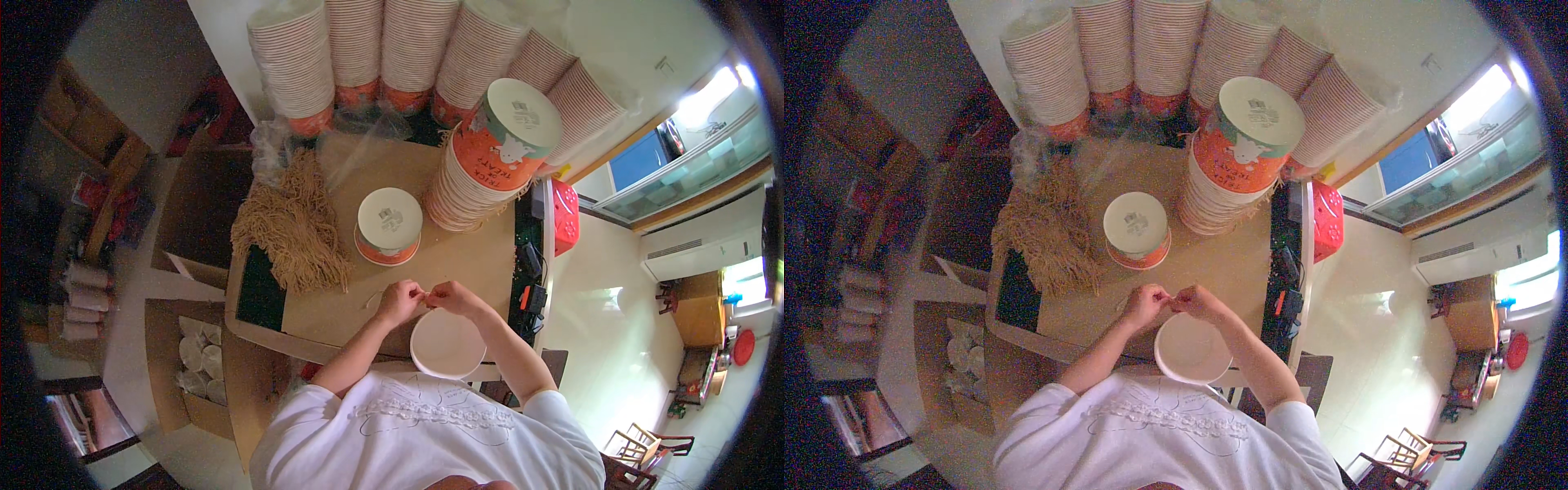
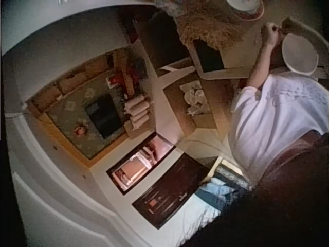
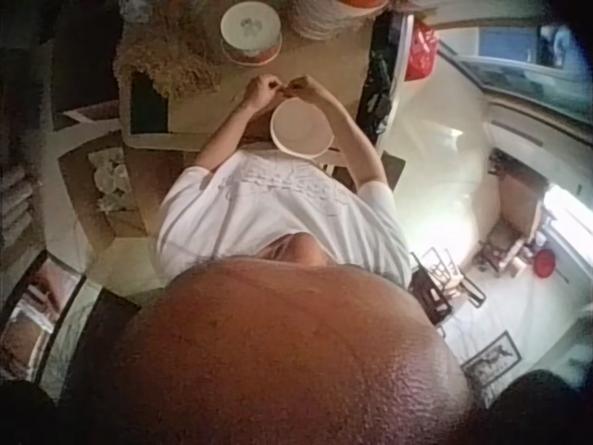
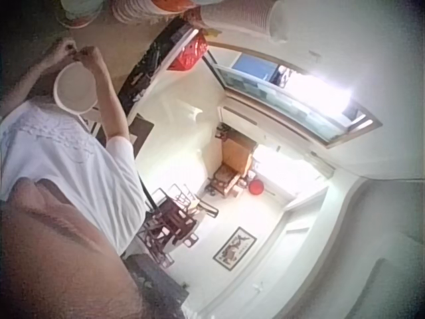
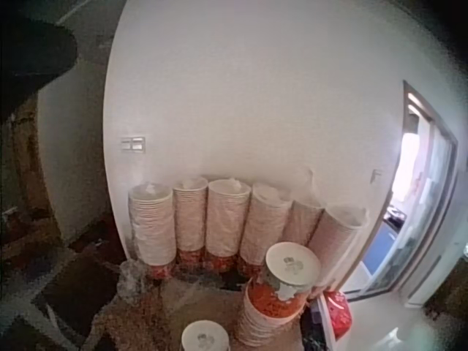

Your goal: The person is placing small amounts of shredded material into paper bowls and then stacking them.

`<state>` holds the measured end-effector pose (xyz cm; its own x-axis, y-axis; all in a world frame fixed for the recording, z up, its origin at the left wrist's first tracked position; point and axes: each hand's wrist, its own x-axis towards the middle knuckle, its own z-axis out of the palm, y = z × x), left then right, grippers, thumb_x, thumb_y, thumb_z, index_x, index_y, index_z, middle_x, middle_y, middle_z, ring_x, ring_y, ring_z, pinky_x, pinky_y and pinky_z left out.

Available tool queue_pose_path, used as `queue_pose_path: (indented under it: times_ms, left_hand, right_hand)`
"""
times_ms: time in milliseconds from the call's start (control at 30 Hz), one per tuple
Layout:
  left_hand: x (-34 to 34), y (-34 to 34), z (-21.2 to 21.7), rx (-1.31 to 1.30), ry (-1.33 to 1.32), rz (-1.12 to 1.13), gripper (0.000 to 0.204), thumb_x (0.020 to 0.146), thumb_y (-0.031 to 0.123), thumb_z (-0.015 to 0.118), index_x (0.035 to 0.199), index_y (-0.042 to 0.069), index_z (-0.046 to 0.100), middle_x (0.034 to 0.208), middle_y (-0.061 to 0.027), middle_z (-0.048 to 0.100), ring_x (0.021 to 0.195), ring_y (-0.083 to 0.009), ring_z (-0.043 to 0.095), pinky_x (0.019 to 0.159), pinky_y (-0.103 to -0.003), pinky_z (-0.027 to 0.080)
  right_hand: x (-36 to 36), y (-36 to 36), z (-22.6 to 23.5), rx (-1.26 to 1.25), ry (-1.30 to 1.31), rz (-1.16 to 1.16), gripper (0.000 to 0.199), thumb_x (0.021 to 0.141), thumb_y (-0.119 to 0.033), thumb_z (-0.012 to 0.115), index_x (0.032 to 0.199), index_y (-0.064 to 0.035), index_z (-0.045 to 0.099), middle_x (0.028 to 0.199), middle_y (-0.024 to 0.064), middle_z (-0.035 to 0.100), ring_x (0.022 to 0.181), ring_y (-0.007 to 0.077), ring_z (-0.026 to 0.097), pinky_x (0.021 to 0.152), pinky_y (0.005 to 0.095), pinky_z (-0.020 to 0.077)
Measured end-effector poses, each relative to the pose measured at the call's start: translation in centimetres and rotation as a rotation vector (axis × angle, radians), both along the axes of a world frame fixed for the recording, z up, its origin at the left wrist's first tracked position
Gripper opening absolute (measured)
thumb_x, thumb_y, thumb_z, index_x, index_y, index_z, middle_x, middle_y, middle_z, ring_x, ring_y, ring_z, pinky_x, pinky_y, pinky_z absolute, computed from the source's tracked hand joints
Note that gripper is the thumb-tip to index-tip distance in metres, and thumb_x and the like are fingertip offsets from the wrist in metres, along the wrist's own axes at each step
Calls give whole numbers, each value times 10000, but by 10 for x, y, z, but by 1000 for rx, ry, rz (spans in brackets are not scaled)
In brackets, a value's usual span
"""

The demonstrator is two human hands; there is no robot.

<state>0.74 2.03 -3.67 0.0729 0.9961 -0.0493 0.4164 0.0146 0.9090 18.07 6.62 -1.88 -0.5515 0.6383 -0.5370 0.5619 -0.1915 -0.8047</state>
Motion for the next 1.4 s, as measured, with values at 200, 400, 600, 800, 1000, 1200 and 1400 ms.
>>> queue_pose_path:
  times_ms: [200,400,600,800,1000,1200,1400]
  left_hand:
    - [-4,-3,-6,11,80,20,116,688,149,636,676,40,597,687,-116,578,644,-290,576,571,-384,451]
    - [-5,-5,-11,-8,34,43,119,678,158,647,679,49,600,701,-109,587,649,-280,579,575,-378,453]
    - [-9,-8,-10,-1,67,56,97,683,155,641,674,64,606,719,-102,599,667,-272,586,595,-375,458]
    - [-4,-10,-15,-40,138,-13,116,688,168,632,672,59,597,717,-111,600,679,-282,590,595,-383,460]
    - [5,-3,2,-119,64,50,117,686,153,629,673,45,588,677,-122,599,650,-288,591,580,-381,460]
    - [2,-4,-6,-11,54,46,128,688,151,643,660,39,589,668,-125,597,634,-274,593,564,-372,455]
    - [-7,-18,-32,-54,-9,86,134,693,157,646,666,37,594,649,-115,593,609,-243,589,557,-354,451]
  right_hand:
    - [-1,5,23,66,-78,194,134,757,-178,599,769,-56,652,688,25,618,637,90,535,590,255,435]
    - [-2,3,29,78,-67,211,157,784,-188,570,794,-48,641,725,31,623,677,97,545,624,252,438]
    - [-7,-5,46,-38,-13,27,136,830,-144,529,781,-45,609,747,49,621,694,118,547,643,262,446]
    - [-1,-10,42,45,38,57,130,821,-126,529,770,-30,600,724,47,614,686,116,547,644,259,446]
    - [5,-11,18,-4,61,-49,102,802,-110,544,772,-30,599,710,37,612,679,113,545,644,262,445]
    - [9,-6,3,99,-17,-38,133,802,-133,580,760,-8,563,655,33,571,624,90,518,570,229,430]
    - [11,-11,3,196,14,-92,144,837,-129,542,776,0,558,664,35,574,630,96,537,590,230,447]
